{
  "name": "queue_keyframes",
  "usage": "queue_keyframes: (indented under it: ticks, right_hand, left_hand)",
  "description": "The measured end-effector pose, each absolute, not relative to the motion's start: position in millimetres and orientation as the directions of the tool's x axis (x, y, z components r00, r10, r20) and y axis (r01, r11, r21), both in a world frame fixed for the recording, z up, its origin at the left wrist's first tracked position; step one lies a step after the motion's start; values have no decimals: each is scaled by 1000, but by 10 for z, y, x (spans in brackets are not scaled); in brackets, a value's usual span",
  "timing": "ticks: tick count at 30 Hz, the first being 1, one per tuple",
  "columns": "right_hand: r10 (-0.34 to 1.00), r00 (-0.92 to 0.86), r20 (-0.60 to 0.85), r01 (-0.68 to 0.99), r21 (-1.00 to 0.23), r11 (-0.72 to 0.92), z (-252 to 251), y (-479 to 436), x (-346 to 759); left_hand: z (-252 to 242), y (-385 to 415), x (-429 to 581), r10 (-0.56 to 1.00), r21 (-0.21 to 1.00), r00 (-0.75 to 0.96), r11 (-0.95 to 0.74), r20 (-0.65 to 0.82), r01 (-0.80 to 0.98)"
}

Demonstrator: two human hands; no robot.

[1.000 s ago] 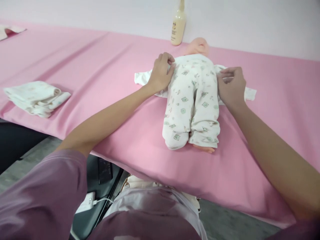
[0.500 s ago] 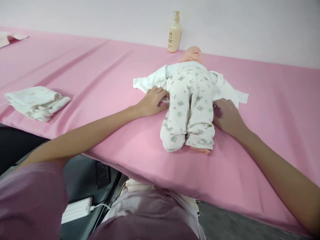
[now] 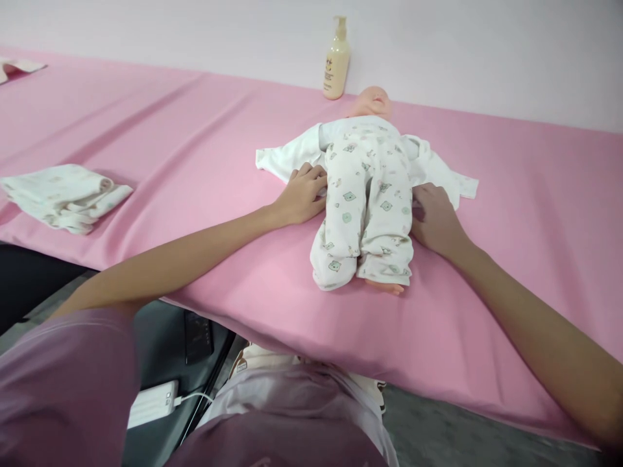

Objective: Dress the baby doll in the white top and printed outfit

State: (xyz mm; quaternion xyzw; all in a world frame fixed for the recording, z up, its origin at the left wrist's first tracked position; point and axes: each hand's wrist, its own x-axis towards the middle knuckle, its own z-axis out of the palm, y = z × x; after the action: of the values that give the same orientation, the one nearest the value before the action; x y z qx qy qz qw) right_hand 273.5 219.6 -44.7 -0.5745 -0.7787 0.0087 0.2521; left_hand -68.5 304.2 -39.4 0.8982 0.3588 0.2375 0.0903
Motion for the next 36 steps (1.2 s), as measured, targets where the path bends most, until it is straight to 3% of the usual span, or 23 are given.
queue_keyframes:
  ticks: [6,13,18,26,30,33,36]
  right_hand:
    - [931,-176,321,905,-318,281,-412,2240,2675]
    - [943,-281,176,855,-400,329,-202,2183,2876]
    - [931,-317,179,817,-448,364,-160,2135,2973]
    - [927,-324,188,842,-391,373,-81,2102,2931]
    - [931,-248,267,889,-319,328,35,1853,2818]
    - [936,-144,322,893,-365,263,106,1470,2636]
    - [920,-159,358,873,-385,300,157,1068,2401]
  left_hand:
    - [-386,3080,-652,659,403,690,-743,301,534]
    - [-333,3142,-734,613,449,752,-758,242,473]
    - [-314,3118,-756,642,457,728,-737,240,499]
    - [-279,3067,-775,686,593,677,-670,266,446]
    - [-195,2813,-908,726,503,619,-671,300,544]
    - [-149,2449,-1048,728,419,601,-683,330,598]
    - [-111,2061,-1153,695,409,648,-713,311,569]
